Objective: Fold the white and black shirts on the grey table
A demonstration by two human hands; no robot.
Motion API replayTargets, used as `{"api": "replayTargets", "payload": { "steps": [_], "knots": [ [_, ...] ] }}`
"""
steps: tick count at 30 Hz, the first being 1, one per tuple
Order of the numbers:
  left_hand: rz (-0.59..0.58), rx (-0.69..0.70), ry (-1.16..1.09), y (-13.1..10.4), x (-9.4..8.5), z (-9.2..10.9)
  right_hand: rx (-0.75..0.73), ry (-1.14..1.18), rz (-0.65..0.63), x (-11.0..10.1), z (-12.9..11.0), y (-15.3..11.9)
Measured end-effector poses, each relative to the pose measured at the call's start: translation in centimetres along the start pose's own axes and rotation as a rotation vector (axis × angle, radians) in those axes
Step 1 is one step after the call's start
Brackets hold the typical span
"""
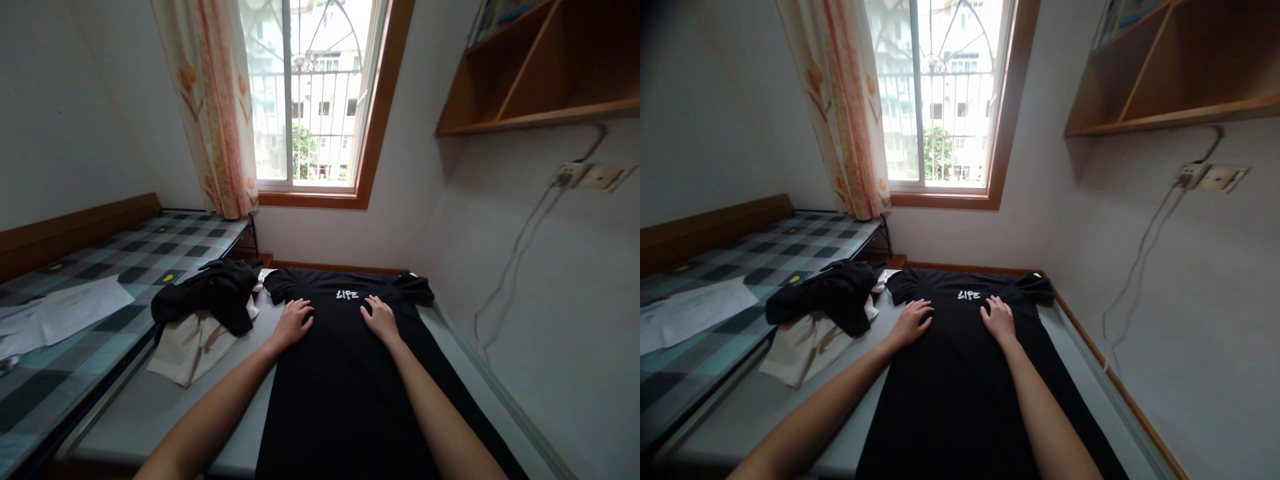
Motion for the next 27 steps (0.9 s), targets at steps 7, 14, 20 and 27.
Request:
{"api": "replayTargets", "payload": {
  "steps": [7, 14, 20, 27],
  "knots": [
    [0.009, 0.011, 0.01, 0.0, 0.0, 0.0, -0.025, -0.005, -0.004, 0.1, 0.2, 0.3],
    [0.023, 0.038, 0.055, 0.1, 0.1, -0.2, -0.029, -0.03, -0.041, 0.4, 0.3, 0.5],
    [0.013, 0.06, 0.093, 0.1, 0.1, 0.1, -0.047, -0.056, -0.026, 0.2, -0.1, 0.1],
    [-0.019, 0.047, 0.125, -0.1, 0.1, 0.4, -0.057, -0.082, -0.004, -0.1, -1.0, -0.9]
  ]
}}
Point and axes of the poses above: each hand's wrist, its own y-axis towards the middle knuckle, its own x-axis out of the palm, z = x × y, the point moved 2 cm from there along y, towards the middle knuckle, and after that the axes turned 11 degrees about y, right-handed, at the moved point
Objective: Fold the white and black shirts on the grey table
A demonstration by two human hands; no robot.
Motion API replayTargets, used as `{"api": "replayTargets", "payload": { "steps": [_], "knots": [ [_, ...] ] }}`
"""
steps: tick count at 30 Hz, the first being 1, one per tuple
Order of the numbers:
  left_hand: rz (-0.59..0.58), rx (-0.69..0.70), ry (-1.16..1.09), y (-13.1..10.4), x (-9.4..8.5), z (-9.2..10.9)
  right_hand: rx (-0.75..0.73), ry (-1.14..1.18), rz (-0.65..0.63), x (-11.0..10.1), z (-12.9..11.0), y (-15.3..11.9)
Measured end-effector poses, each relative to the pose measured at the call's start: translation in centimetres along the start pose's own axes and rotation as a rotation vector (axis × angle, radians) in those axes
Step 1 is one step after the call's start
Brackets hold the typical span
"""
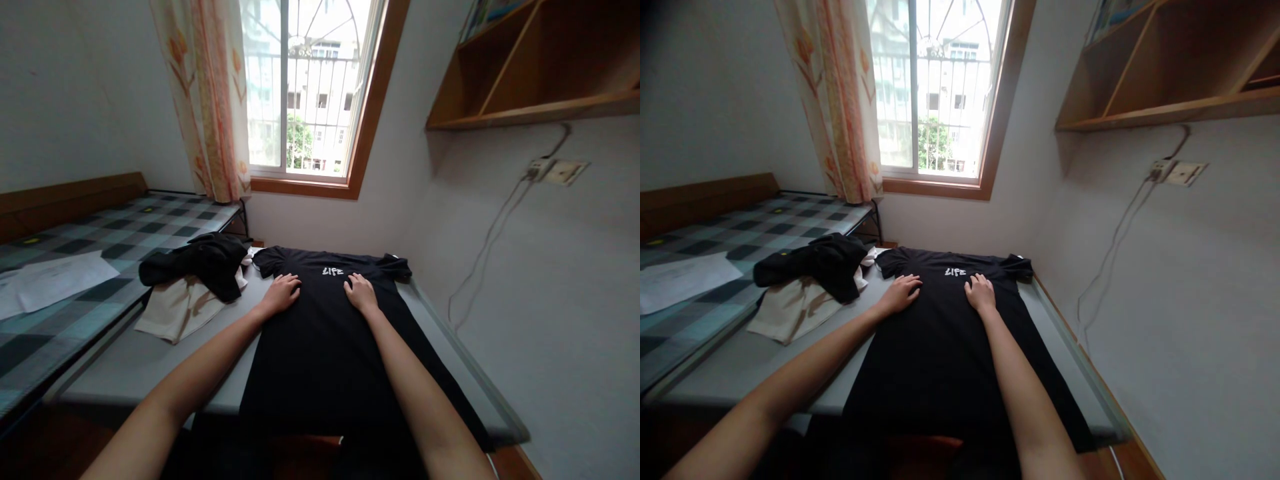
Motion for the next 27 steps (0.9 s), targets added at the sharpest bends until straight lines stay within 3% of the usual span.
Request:
{"api": "replayTargets", "payload": {
  "steps": [5, 11, 16, 21, 27],
  "knots": [
    [-0.009, 0.014, -0.033, 0.0, 0.2, -0.4, -0.026, -0.002, 0.052, -1.4, 0.7, -0.6],
    [0.029, 0.032, -0.04, 0.1, 0.8, -0.8, 0.095, -0.018, -0.115, -1.3, 2.2, -0.8],
    [0.055, 0.027, -0.044, 0.2, 0.8, -0.7, 0.132, -0.037, -0.156, -0.9, 1.9, -0.8],
    [0.199, -0.157, 0.129, 0.1, -0.5, -2.7, 0.157, -0.033, -0.167, -0.8, 1.8, -0.9],
    [0.165, -0.44, 0.259, -0.5, -1.3, -7.2, 0.158, -0.04, -0.161, -0.7, 1.8, -0.8]
  ]
}}
Point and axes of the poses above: each hand's wrist, its own y-axis towards the middle knuckle, its own x-axis out of the palm, z = x × y, the point moved 2 cm from there along y, towards the middle knuckle, and after that the axes turned 11 degrees about y, right-handed, at the moved point
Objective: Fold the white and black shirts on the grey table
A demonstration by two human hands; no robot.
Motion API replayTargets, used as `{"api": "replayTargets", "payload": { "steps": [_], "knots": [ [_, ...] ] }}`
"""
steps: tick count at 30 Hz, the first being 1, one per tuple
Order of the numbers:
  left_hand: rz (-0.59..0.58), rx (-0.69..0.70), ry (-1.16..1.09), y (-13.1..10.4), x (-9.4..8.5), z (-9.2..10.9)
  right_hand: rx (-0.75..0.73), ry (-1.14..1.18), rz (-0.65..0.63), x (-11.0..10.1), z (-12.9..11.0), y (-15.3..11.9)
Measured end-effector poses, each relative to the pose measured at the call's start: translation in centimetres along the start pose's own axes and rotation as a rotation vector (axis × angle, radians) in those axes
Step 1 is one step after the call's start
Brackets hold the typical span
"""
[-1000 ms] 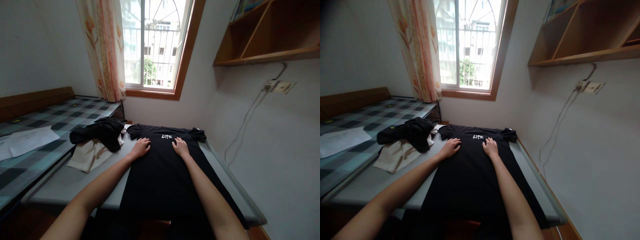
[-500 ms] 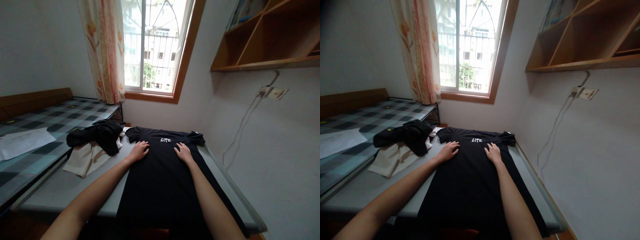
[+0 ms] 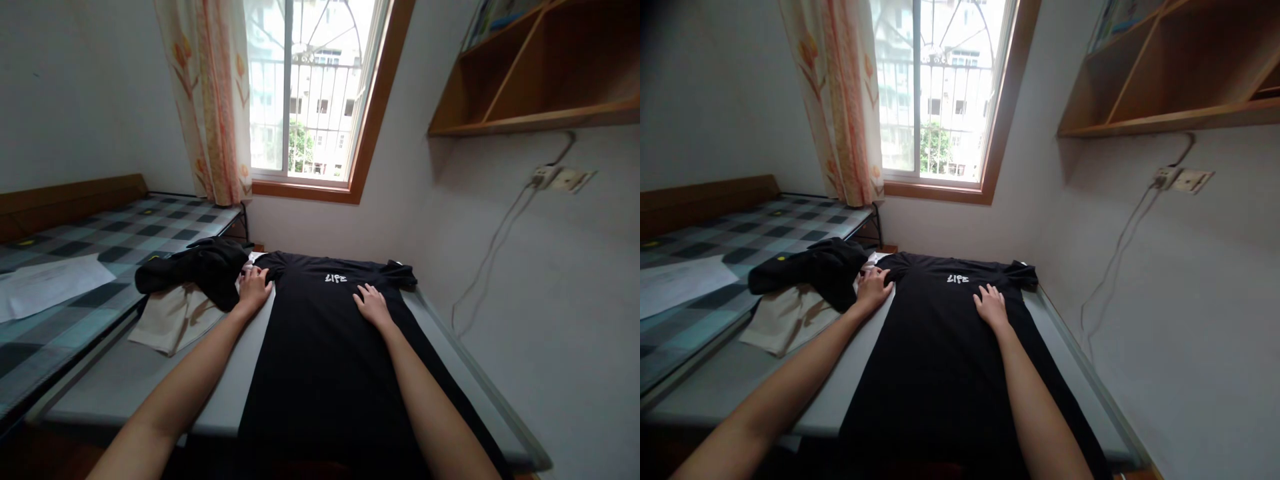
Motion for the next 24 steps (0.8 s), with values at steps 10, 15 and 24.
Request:
{"api": "replayTargets", "payload": {
  "steps": [10, 15, 24],
  "knots": [
    [0.004, -0.101, -0.102, 1.0, 0.2, -1.4, 0.002, 0.007, -0.006, 0.1, 0.0, 0.0],
    [0.148, 0.118, -0.158, -0.6, -1.0, 2.1, 0.002, 0.015, -0.008, 0.2, 0.0, 0.1],
    [-0.14, 0.492, -0.364, -2.0, 0.9, 5.6, -0.002, 0.026, -0.01, 0.1, 0.0, 0.0]
  ]
}}
Point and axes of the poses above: each hand's wrist, its own y-axis towards the middle knuckle, its own x-axis out of the palm, z = x × y, the point moved 2 cm from there along y, towards the middle knuckle, and after that the axes turned 11 degrees about y, right-handed, at the moved point
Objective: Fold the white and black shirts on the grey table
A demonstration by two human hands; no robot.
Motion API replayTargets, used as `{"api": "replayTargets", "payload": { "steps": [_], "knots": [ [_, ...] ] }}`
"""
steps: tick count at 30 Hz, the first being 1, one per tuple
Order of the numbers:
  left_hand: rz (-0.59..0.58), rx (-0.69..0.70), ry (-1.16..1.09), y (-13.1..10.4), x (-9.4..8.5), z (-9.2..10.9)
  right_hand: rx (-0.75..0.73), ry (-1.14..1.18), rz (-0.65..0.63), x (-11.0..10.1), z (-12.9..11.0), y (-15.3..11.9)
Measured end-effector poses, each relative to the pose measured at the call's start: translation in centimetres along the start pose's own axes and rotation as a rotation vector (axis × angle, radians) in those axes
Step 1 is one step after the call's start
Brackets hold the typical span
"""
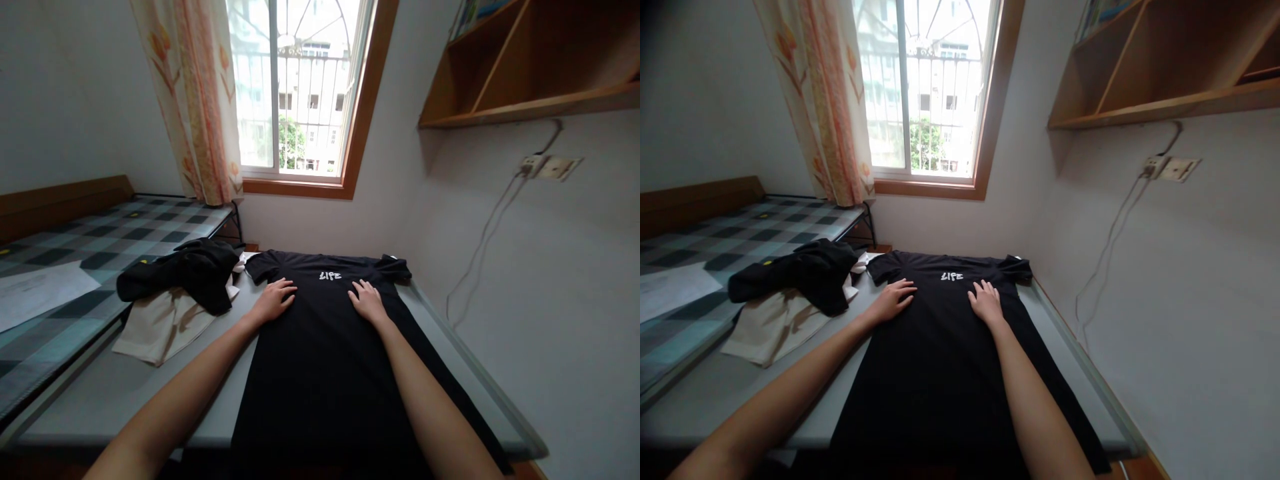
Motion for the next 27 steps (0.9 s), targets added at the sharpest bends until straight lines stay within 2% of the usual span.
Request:
{"api": "replayTargets", "payload": {
  "steps": [8, 27],
  "knots": [
    [-0.018, -0.01, -0.009, -0.06, -0.76, 0.3, -0.002, -0.016, 0.0, 0.03, -0.07, 0.01],
    [-0.004, -0.01, -0.022, -0.04, -0.62, 0.24, -0.003, -0.01, 0.011, -0.1, -0.09, -0.11]
  ]
}}
Point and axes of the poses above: each hand's wrist, its own y-axis towards the middle knuckle, its own x-axis out of the palm, z = x × y, the point moved 2 cm from there along y, towards the middle knuckle, and after that the axes turned 11 degrees about y, right-handed, at the moved point
